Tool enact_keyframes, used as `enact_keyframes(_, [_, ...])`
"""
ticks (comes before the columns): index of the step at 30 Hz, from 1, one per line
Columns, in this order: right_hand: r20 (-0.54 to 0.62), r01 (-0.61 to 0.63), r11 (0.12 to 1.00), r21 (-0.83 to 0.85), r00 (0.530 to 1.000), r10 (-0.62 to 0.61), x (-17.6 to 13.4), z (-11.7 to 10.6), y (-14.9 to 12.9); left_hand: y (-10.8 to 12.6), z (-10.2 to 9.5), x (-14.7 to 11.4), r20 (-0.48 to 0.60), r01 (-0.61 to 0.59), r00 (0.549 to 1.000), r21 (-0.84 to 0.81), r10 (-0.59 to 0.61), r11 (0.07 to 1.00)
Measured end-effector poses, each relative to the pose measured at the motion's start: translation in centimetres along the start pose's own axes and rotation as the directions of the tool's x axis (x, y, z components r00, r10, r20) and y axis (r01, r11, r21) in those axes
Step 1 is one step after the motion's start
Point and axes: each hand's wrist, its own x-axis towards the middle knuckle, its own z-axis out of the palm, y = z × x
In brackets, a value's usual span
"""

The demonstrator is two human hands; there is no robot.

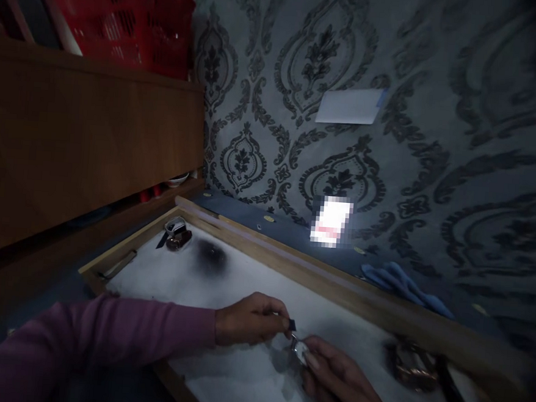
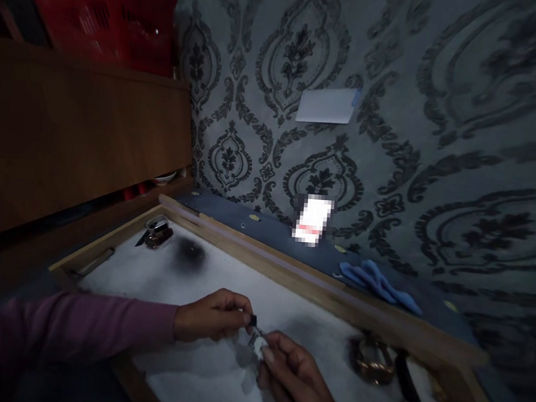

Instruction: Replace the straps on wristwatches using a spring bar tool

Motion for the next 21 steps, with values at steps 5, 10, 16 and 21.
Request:
enact_keyframes(5, [0.262, 0.012, 0.999, -0.036, 0.965, -0.002, 0.4, -0.4, -0.3, 0.5, 0.0, -0.2, -0.003, -0.031, 0.999, 0.173, 0.032, 0.984])
enact_keyframes(10, [0.321, 0.018, 0.99, 0.138, 0.945, -0.062, 0.0, -0.4, -0.8, 1.3, 0.5, -0.7, 0.075, -0.177, 0.984, 0.469, 0.16, 0.865])
enact_keyframes(16, [0.404, 0.009, 0.961, 0.277, 0.906, -0.125, 0.8, -1.3, 0.1, -1.0, -0.6, 0.0, 0.124, -0.204, 0.979, 0.598, 0.162, 0.776])
enact_keyframes(21, [0.422, 0.014, 0.963, 0.269, 0.897, -0.131, 0.7, -1.5, 0.1, -2.0, -1.0, 0.4, 0.122, -0.21, 0.978, 0.605, 0.171, 0.768])
